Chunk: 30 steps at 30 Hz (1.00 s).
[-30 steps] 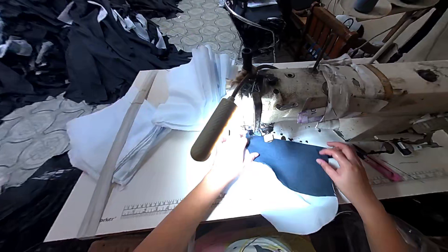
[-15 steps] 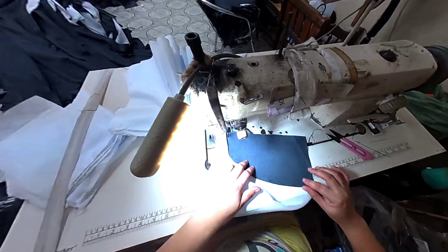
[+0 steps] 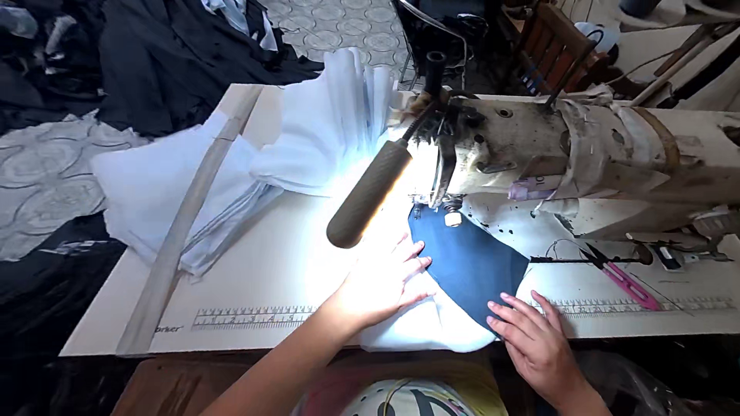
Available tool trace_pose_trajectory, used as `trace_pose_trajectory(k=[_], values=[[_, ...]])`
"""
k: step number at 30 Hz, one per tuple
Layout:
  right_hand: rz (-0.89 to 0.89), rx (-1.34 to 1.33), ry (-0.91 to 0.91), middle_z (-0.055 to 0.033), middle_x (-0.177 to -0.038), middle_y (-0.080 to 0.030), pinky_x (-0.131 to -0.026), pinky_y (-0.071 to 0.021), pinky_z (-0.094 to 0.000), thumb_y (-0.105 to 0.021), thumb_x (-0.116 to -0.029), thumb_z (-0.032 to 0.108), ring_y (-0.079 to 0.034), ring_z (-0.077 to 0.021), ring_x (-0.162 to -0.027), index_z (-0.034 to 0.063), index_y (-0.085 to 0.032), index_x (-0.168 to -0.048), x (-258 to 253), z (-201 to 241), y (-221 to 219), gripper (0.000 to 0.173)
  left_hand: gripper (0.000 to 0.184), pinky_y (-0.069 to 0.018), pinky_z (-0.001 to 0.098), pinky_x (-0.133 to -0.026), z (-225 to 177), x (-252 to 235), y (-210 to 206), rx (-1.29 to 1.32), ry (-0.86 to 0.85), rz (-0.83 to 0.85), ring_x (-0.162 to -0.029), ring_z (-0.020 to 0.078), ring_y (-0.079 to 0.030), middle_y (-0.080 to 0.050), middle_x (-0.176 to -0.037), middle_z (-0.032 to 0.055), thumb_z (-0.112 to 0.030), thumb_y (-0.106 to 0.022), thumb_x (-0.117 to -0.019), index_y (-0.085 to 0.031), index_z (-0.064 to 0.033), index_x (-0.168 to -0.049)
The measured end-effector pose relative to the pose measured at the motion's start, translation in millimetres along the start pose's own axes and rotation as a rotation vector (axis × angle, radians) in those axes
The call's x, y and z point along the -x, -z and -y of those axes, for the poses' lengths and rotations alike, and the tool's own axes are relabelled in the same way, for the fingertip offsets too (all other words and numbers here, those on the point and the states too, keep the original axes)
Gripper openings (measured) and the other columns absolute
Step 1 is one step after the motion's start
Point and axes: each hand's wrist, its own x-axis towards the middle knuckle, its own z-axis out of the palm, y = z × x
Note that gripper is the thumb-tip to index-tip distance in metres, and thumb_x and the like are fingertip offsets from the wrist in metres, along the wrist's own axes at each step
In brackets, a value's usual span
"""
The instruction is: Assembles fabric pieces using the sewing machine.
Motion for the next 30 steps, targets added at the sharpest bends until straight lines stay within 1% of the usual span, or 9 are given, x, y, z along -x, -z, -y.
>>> trace_pose_trajectory(k=[4,7,9,16,19,22,25,28,30], values=[[0.039,-0.037,0.062,0.0009,-0.106,-0.077,-0.11,-0.0405,-0.0441,-0.05,-0.1,0.02,-0.069,-0.0175,-0.11,0.0229,-0.077,-0.095,-30.9,17.4,-14.2,0.028,0.061,-0.0492,0.0574,-0.102,-34.8,5.3,-5.8,0.004,-0.098,0.017,-0.126,0.0421,-0.061,-0.069,-0.127,0.0193,-0.055,-0.048,-0.1007,-0.073,-0.0018,-0.116],[0.091,-0.037,0.089,-0.0008,-0.105,-0.078,-0.103,-0.0466,-0.0486,-0.053,-0.097,0.02,-0.073,-0.0198,-0.104,0.0207,-0.08,-0.094,-54.9,25.0,-19.4,0.027,0.042,-0.059,0.0475,-0.085,-44.9,18.8,-26.4,-0.112,-0.157,-0.161,-0.104,0.0317,-0.073,-0.075,-0.108,0.0121,-0.041,-0.056,-0.097,-0.077,-0.0058,-0.105],[0.124,-0.051,0.099,-0.0011,-0.105,-0.078,-0.103,-0.047,-0.0504,-0.054,-0.0956,0.019,-0.073,-0.0201,-0.103,0.0201,-0.081,-0.095,-68.2,24.3,-22.7,0.027,0.035,-0.0592,0.0457,-0.079,-43.9,25.6,-33.4,-0.187,-0.123,-0.246,-0.099,0.0268,-0.074,-0.076,-0.108,0.0074,-0.036,-0.057,-0.0953,-0.078,-0.0106,-0.106],[0.267,-0.213,0.068,-0.0085,-0.111,-0.076,-0.106,-0.041,-0.0626,-0.056,-0.0926,0.009,-0.071,-0.0276,-0.108,0.0132,-0.081,-0.102,-112.6,11.4,-34.3,0.028,0.029,-0.0494,0.0677,-0.091,-17.1,19.9,-12.2,-0.134,0.017,-0.183,-0.117,0.033,-0.068,-0.073,-0.123,0.0064,-0.025,-0.053,-0.1022,-0.077,-0.0152,-0.115],[0.348,-0.253,0.017,-0.0115,-0.114,-0.075,-0.11,-0.0377,-0.0612,-0.055,-0.0919,0.003,-0.069,-0.0307,-0.113,0.011,-0.081,-0.104,-133.5,4.1,-36.8,0.03,0.031,-0.0453,0.0637,-0.099,2.8,4.6,0.7,-0.107,0.023,-0.134,-0.117,0.0305,-0.067,-0.073,-0.122,0.0038,-0.026,-0.05,-0.1036,-0.077,-0.0177,-0.115],[0.432,-0.249,-0.039,-0.013,-0.121,-0.073,-0.114,-0.0345,-0.0599,-0.055,-0.092,-0.001,-0.065,-0.0341,-0.121,0.0101,-0.08,-0.109,-152.5,-0.9,-40.6,0.033,0.033,-0.0385,0.0624,-0.108,16.7,-14.1,19.3,-0.031,0.064,-0.028,-0.123,0.0318,-0.063,-0.071,-0.127,0.0085,-0.024,-0.049,-0.105,-0.077,-0.0127,-0.116],[0.423,-0.225,-0.092,-0.0123,-0.127,-0.071,-0.116,-0.0317,-0.0591,-0.055,-0.0957,0.005,-0.061,-0.0337,-0.127,0.0105,-0.079,-0.115,-160.3,-3.1,-49.8,0.031,0.033,-0.0162,0.0661,-0.12,28.2,-33.8,34.7,0.025,0.118,0.067,-0.131,0.0317,-0.057,-0.068,-0.129,0.0126,-0.024,-0.048,-0.1067,-0.075,-0.0084,-0.117],[0.369,-0.154,-0.15,-0.0093,-0.137,-0.067,-0.118,-0.0283,-0.0626,-0.053,-0.1004,0.013,-0.057,-0.032,-0.134,0.0144,-0.075,-0.124,-159.5,-2.0,-58.8,0.033,0.031,-0.0071,0.0646,-0.122,40.2,-49.4,38.2,0.057,0.153,0.051,-0.132,0.0291,-0.057,-0.069,-0.126,0.0127,-0.02,-0.049,-0.1061,-0.075,-0.0064,-0.116],[0.359,-0.124,-0.18,-0.0117,-0.14,-0.064,-0.118,-0.0253,-0.064,-0.05,-0.1023,0.017,-0.056,-0.0336,-0.135,0.0139,-0.074,-0.127,-159.3,-2.2,-60.9,0.034,0.029,-0.0083,0.0643,-0.122,46.6,-56.5,33.7,0.019,0.166,-0.025,-0.131,0.0264,-0.058,-0.07,-0.125,0.0093,-0.02,-0.05,-0.1051,-0.075,-0.0085,-0.115]])
